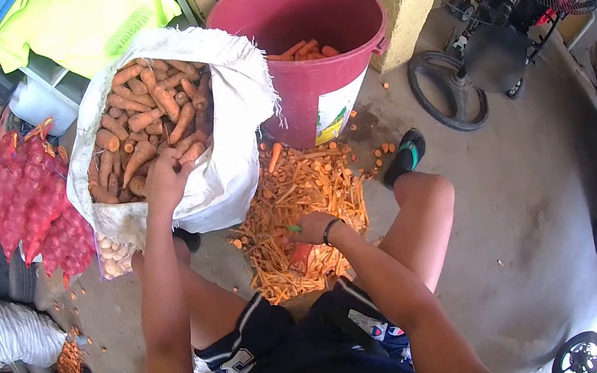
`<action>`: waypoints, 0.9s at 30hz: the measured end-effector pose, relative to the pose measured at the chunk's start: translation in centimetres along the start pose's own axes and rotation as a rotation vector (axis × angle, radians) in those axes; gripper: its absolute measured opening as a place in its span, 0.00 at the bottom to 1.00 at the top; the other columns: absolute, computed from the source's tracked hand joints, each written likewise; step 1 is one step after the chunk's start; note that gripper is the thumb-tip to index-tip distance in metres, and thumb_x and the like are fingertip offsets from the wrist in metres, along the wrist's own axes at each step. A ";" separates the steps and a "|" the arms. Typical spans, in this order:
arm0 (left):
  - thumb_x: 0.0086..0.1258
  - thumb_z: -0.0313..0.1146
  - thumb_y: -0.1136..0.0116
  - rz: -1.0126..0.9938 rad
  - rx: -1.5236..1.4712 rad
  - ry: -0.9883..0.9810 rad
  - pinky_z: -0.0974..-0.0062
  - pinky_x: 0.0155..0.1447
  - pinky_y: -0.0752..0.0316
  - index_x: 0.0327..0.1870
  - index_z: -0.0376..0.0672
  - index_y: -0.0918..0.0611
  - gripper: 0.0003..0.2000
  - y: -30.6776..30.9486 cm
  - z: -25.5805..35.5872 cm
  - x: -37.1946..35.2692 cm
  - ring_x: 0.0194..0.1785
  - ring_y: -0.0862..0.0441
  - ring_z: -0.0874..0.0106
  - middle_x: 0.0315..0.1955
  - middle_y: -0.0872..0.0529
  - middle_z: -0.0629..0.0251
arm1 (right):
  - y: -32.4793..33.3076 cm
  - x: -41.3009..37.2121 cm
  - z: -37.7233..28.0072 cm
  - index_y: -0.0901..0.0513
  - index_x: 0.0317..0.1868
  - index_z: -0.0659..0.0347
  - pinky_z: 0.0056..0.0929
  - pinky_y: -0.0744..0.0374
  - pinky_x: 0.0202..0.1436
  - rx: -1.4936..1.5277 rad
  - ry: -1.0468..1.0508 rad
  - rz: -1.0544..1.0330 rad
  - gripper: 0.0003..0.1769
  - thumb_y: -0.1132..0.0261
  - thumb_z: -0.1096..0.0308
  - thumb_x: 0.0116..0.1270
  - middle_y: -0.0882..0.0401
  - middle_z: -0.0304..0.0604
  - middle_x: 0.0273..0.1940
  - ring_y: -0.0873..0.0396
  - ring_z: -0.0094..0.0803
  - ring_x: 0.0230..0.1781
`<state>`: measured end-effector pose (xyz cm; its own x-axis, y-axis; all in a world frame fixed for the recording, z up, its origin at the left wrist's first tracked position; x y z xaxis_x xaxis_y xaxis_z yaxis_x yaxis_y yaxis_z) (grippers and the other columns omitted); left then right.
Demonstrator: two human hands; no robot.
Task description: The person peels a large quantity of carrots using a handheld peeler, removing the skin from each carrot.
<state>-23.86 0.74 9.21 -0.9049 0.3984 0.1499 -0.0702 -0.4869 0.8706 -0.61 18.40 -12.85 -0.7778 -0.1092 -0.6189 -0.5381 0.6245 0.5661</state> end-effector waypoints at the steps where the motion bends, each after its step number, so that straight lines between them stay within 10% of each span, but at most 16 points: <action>1: 0.62 0.38 0.27 -0.018 -0.038 0.009 0.60 0.50 0.21 0.49 0.40 0.17 0.18 -0.2 0.0 -0.2 0.47 0.13 0.53 0.39 0.11 0.52 | 0.2 -0.3 -0.5 0.16 0.49 0.62 0.48 0.21 0.57 0.013 0.019 0.011 0.34 0.38 0.34 0.69 0.14 0.59 0.47 0.17 0.54 0.52; 13: 0.74 0.27 0.37 -0.150 -1.737 0.195 0.74 0.53 0.18 0.53 0.40 0.22 0.11 -5.0 3.4 -6.9 0.50 0.16 0.73 0.47 0.17 0.62 | 7.4 -4.4 -2.8 0.18 0.50 0.60 0.48 0.19 0.49 0.163 0.216 0.598 0.15 0.37 0.59 0.71 0.15 0.58 0.40 0.16 0.56 0.44; 27: 0.70 0.27 0.31 -0.263 -1.331 0.163 0.82 0.45 0.24 0.47 0.39 0.23 0.12 -13.1 4.8 -12.7 0.41 0.21 0.82 0.39 0.18 0.70 | 8.5 -7.3 -7.6 0.18 0.44 0.64 0.51 0.19 0.45 0.223 0.327 0.788 0.10 0.34 0.68 0.65 0.16 0.60 0.37 0.17 0.59 0.40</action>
<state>-9.47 5.81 -1.79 -0.8344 0.5443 -0.0860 -0.5098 -0.8217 -0.2547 -1.94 18.62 0.57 -0.9685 0.2221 0.1128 0.2431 0.7443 0.6220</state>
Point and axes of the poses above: each hand's wrist, its own x-axis towards the middle knuckle, its own y-axis out of the back of the hand, z = x × y, the point moved 9 cm from there along x, towards the middle knuckle
